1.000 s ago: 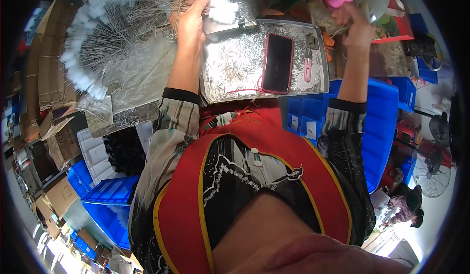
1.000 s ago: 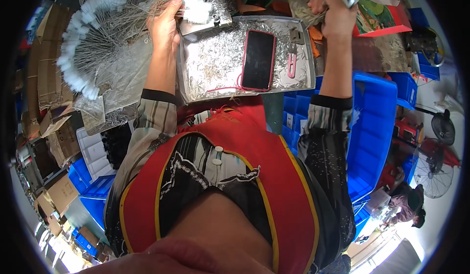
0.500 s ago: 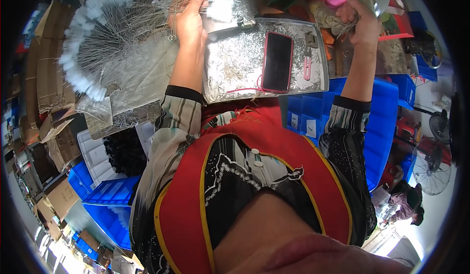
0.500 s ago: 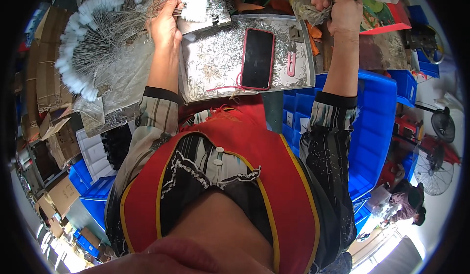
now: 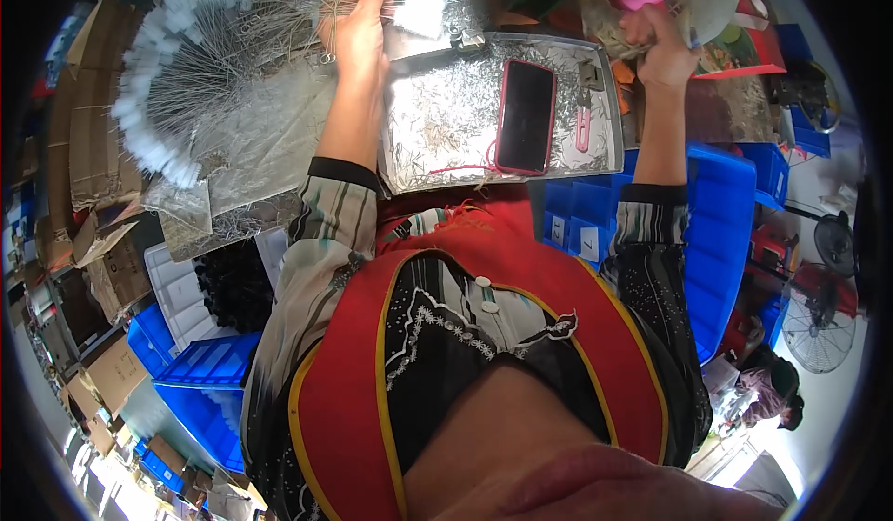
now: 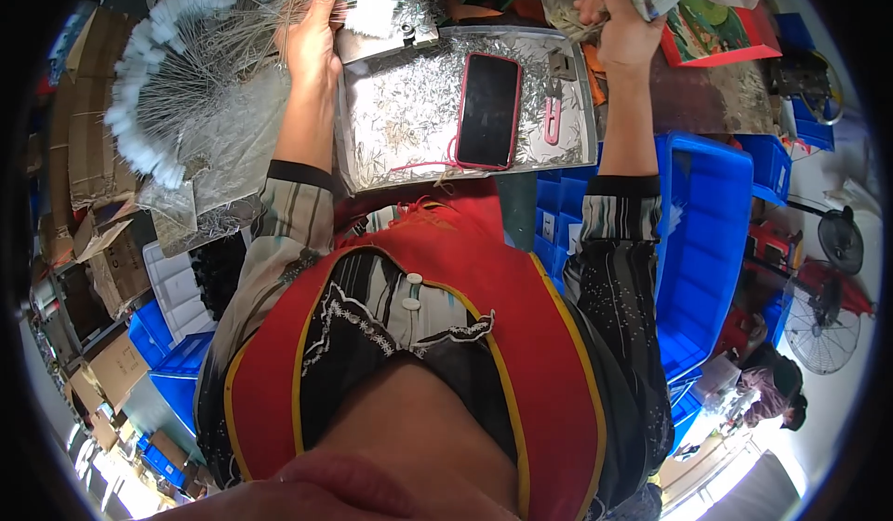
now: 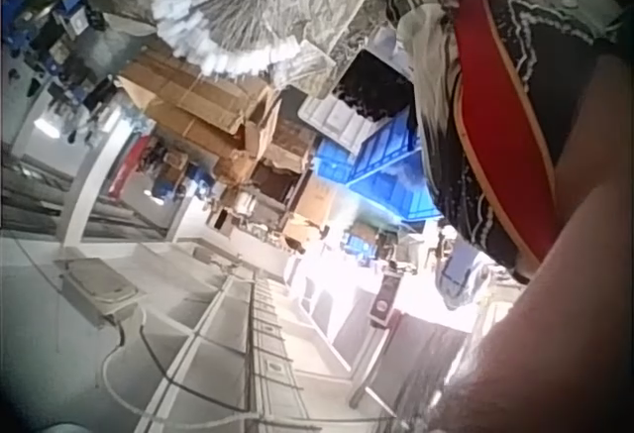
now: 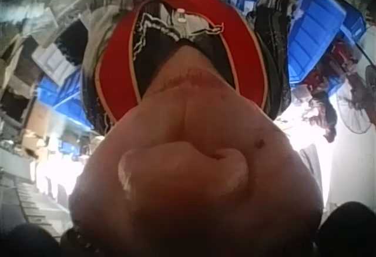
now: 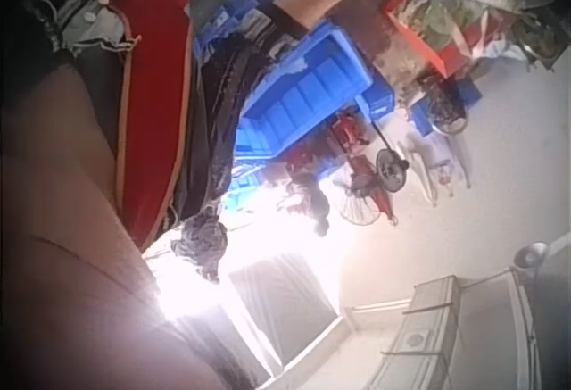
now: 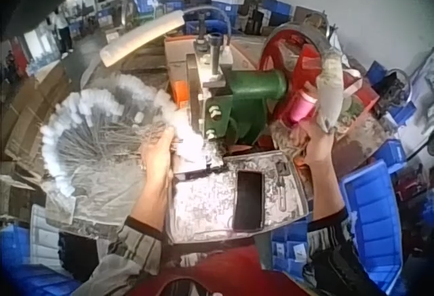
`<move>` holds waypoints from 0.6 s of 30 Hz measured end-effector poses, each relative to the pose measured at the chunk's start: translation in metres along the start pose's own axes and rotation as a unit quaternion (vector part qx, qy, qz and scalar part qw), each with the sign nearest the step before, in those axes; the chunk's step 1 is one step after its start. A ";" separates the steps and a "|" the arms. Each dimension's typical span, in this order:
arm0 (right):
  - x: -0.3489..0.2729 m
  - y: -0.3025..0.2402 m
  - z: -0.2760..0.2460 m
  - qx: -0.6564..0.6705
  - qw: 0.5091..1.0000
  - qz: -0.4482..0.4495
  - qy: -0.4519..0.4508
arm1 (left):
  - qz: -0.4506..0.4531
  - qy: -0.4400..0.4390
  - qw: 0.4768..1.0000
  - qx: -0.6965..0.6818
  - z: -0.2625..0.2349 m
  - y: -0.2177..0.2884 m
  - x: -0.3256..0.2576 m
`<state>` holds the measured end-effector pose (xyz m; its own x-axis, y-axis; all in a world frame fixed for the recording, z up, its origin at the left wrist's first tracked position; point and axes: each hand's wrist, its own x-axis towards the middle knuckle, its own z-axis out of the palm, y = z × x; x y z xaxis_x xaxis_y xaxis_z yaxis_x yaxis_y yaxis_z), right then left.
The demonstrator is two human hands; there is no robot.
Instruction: Bundling and sorting white brush components with metal stems and placing them into a storage crate.
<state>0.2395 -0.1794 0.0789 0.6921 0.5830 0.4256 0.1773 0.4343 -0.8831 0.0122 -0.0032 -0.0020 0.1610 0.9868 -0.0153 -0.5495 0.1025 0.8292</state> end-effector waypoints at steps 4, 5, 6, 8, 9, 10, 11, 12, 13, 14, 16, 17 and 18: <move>0.018 -0.026 -0.013 -0.045 0.988 0.146 -0.022 | -0.039 -0.061 0.992 0.103 -0.004 0.026 -0.012; 0.021 -0.034 -0.008 -0.044 0.988 0.145 -0.023 | -0.037 -0.060 0.992 0.102 -0.007 0.023 -0.010; 0.021 -0.041 -0.002 -0.066 0.986 0.152 -0.014 | -0.030 -0.079 0.993 0.080 -0.015 0.017 -0.006; 0.023 -0.045 -0.002 -0.081 0.981 0.177 0.005 | -0.040 -0.062 0.996 0.053 -0.011 0.021 -0.012; 0.023 -0.044 -0.003 -0.082 0.981 0.177 0.006 | -0.041 -0.063 0.996 0.052 -0.012 0.019 -0.011; 0.023 -0.044 -0.004 -0.087 0.980 0.178 0.015 | -0.036 -0.057 0.997 0.037 -0.013 0.014 -0.009; 0.022 -0.044 -0.003 -0.092 0.979 0.181 0.025 | -0.031 -0.051 0.998 0.022 -0.013 0.014 -0.008; 0.021 -0.044 -0.003 -0.092 0.979 0.182 0.026 | -0.017 -0.042 0.999 -0.011 -0.009 0.017 -0.014; 0.020 -0.044 -0.002 -0.099 0.980 0.175 0.017 | -0.018 -0.043 0.999 -0.010 -0.012 0.013 -0.011; 0.020 -0.044 -0.001 -0.105 0.980 0.167 0.006 | -0.038 -0.027 0.999 -0.002 -0.015 0.011 -0.008; 0.022 -0.042 -0.004 -0.097 0.981 0.165 -0.011 | -0.058 -0.011 0.998 0.006 -0.018 0.007 -0.005; 0.023 -0.041 -0.006 -0.090 0.982 0.164 -0.026 | -0.045 -0.002 0.999 0.009 -0.015 0.008 -0.007; 0.024 -0.041 -0.007 -0.090 0.982 0.165 -0.026 | -0.031 0.007 0.999 0.013 -0.014 0.008 -0.008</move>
<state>0.2536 -0.1885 0.1235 0.6971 0.7074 0.1166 0.0742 0.0906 -0.9931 -0.0048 -0.0083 -0.0029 0.1820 0.9805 -0.0741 -0.5181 0.1597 0.8403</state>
